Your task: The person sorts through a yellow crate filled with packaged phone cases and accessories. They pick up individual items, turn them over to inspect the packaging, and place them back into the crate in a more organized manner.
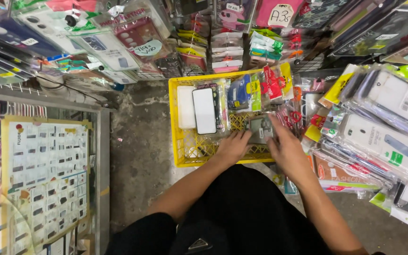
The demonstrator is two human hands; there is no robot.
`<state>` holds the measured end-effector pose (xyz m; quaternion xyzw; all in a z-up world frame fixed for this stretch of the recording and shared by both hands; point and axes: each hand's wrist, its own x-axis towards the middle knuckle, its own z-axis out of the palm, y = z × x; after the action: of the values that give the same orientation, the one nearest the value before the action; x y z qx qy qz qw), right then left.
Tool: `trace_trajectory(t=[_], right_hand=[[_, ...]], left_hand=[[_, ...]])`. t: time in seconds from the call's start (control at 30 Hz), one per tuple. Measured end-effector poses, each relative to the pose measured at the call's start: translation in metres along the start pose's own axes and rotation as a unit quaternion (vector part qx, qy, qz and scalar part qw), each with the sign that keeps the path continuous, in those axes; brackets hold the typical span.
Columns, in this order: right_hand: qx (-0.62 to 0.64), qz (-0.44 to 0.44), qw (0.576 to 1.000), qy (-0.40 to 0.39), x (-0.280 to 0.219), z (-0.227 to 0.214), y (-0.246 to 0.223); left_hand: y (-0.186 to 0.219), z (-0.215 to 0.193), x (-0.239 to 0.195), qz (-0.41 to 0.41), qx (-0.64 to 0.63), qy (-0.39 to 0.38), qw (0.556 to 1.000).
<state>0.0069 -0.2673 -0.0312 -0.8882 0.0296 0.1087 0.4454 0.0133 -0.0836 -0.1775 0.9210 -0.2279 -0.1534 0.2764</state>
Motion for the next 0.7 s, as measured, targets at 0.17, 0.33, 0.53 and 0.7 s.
trace_trajectory(t=[0.17, 0.33, 0.53, 0.7], right_hand=[[-0.129, -0.115, 0.985, -0.008, 0.009, 0.012, 0.029], [-0.277, -0.160, 0.947, 0.015, -0.004, 0.012, 0.029], [-0.293, -0.187, 0.938, 0.005, -0.009, 0.027, 0.037], [-0.204, -0.165, 0.962, -0.077, -0.002, 0.037, 0.015]], left_hand=[[0.003, 0.040, 0.032, -0.081, -0.003, -0.080, 0.993], [0.014, 0.048, 0.045, -0.147, -0.102, -0.137, 0.974], [0.001, 0.021, 0.022, -0.116, -0.216, -0.046, 0.968], [-0.030, -0.033, -0.023, -0.208, -0.251, 0.097, 0.940]])
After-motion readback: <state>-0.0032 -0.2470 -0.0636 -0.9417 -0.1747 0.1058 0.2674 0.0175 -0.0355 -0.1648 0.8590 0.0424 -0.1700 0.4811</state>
